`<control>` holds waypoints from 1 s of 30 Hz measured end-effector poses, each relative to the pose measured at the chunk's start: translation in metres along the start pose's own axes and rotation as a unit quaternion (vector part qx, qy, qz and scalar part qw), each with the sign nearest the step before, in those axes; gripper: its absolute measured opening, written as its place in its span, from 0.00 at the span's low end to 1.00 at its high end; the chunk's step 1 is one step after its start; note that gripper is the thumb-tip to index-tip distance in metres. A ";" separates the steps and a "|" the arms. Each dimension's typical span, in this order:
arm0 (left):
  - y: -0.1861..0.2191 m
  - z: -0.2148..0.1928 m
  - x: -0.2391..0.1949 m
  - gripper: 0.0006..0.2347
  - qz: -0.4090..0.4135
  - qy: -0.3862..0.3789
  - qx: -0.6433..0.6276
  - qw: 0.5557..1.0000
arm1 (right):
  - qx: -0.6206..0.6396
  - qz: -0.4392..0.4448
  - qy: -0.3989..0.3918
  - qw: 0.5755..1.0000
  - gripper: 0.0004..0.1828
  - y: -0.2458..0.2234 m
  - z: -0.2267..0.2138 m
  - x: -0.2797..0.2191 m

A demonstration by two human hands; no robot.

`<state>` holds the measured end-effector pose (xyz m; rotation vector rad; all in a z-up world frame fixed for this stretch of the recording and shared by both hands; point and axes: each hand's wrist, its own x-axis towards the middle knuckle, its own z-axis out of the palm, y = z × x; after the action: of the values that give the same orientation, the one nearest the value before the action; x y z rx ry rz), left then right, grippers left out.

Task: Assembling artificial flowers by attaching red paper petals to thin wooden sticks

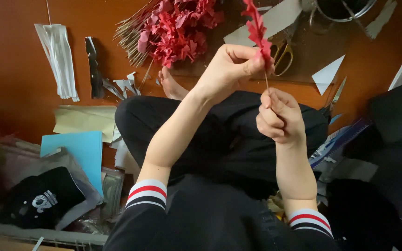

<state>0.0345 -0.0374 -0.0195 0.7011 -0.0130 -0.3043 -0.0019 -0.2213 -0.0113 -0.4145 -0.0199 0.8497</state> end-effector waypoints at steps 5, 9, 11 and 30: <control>0.010 0.014 -0.003 0.07 0.099 0.083 0.176 0.976 | -0.275 -0.124 0.129 0.945 0.14 0.020 -0.008 0.001; 0.015 0.024 -0.008 0.06 0.098 0.117 0.188 0.970 | -0.339 -0.138 0.176 0.914 0.09 0.018 0.006 0.006; 0.015 0.027 -0.011 0.06 0.112 0.095 0.167 0.975 | -0.301 -0.135 0.148 0.933 0.09 0.020 0.006 0.005; 0.011 0.033 -0.015 0.06 0.148 0.164 0.143 0.965 | -0.373 -0.152 0.217 0.889 0.06 0.029 0.013 0.014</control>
<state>0.0195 -0.0457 0.0141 1.0159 0.1548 0.1076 -0.0160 -0.1902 -0.0122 -1.2901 0.0030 0.3915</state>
